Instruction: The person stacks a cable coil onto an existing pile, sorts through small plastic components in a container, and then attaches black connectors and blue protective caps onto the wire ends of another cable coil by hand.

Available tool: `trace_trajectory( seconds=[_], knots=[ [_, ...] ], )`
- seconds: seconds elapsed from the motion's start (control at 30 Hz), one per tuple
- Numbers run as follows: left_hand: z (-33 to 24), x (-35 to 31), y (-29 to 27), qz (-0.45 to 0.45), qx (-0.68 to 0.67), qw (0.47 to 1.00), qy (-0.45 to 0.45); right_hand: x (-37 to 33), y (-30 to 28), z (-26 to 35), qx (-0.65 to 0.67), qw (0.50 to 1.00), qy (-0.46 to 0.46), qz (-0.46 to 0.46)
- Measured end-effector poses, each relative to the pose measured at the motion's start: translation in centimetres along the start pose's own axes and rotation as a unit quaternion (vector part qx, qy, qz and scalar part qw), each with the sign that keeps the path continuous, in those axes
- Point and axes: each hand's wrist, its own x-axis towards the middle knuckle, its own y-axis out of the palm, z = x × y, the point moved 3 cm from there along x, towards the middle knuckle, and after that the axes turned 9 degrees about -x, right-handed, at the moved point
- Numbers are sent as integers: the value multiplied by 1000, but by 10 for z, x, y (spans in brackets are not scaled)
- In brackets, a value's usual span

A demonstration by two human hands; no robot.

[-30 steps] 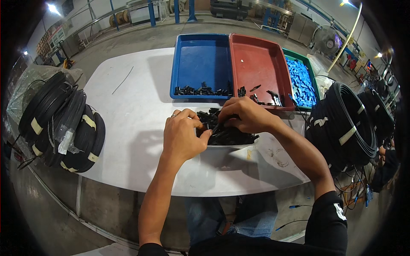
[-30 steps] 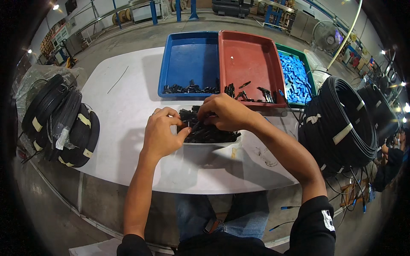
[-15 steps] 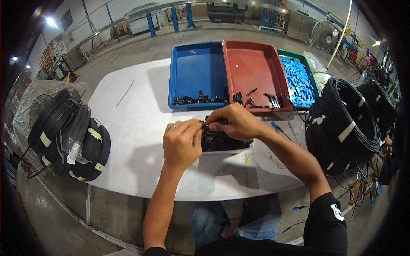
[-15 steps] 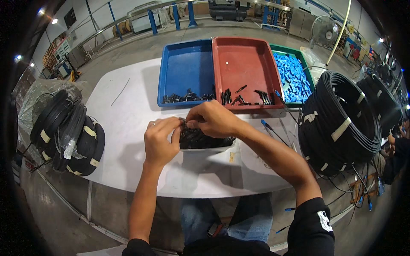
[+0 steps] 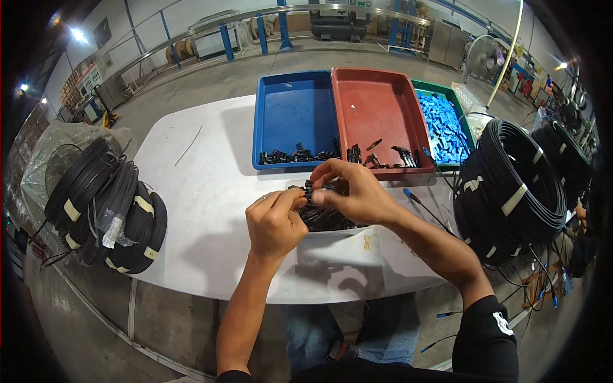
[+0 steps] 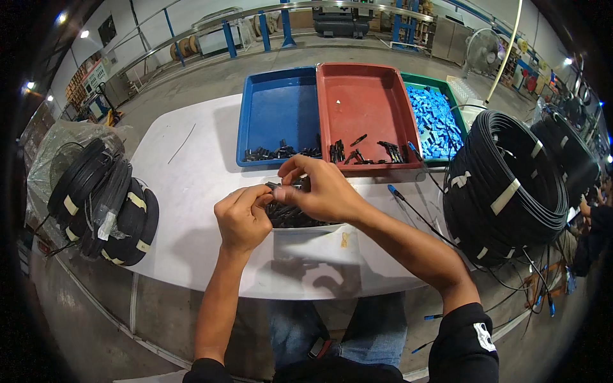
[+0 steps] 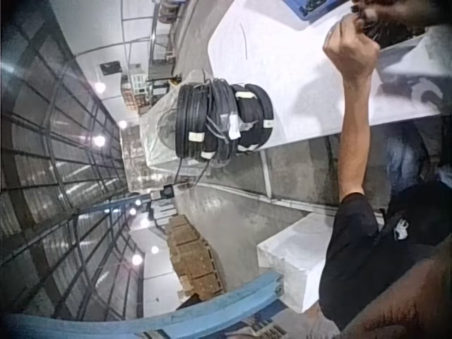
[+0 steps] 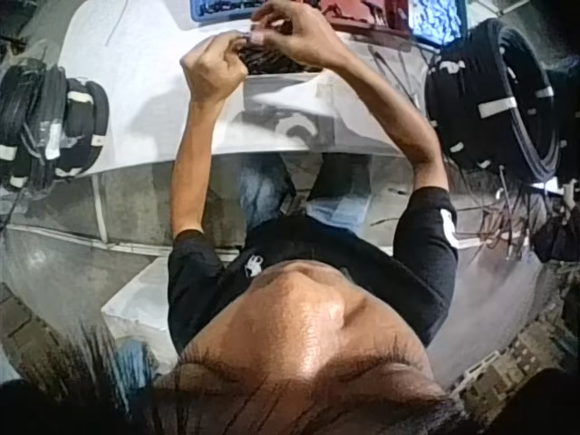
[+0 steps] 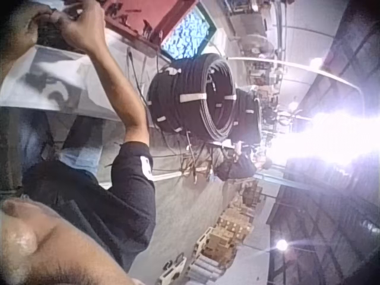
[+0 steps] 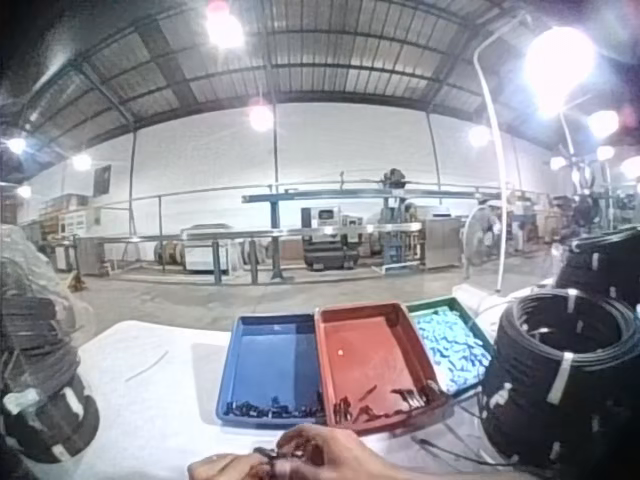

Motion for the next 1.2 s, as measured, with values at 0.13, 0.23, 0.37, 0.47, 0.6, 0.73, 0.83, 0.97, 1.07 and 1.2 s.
trace_trajectory(
  seconds=[0.13, 0.23, 0.37, 0.47, 0.6, 0.73, 0.83, 0.97, 1.07, 1.2],
  knots=[
    [-1, -2, 2, -20, 6, 1000, 17, 6, 5, -18, 48, 994, 49, 87],
    [6, -7, 3, -11, -8, 1000, -5, -1, 8, -13, 106, 993, 8, 51],
    [8, -9, 2, -1, -10, 1000, -16, 5, 2, -13, 114, 978, 140, 110],
    [14, -14, 1, 17, -15, 999, -26, 8, 8, -18, 104, 985, 76, 115],
    [23, -17, 0, 32, -108, 988, -101, 15, 7, -19, -10, 990, -130, 48],
    [33, -18, 4, 69, -302, 902, -300, 21, -1, -23, -32, 957, -285, 41],
    [36, -17, 7, 59, -343, 878, -329, 27, 0, -13, -10, 932, -359, 55],
    [35, -12, 4, 62, -296, 911, -282, 24, 3, 4, 4, 969, -234, 80],
    [30, -11, 3, 37, -221, 952, -211, 30, 12, -11, 8, 992, -26, 123],
    [37, -16, 2, 58, -233, 932, -272, 39, 12, -21, 29, 990, -97, 102]
  ],
)
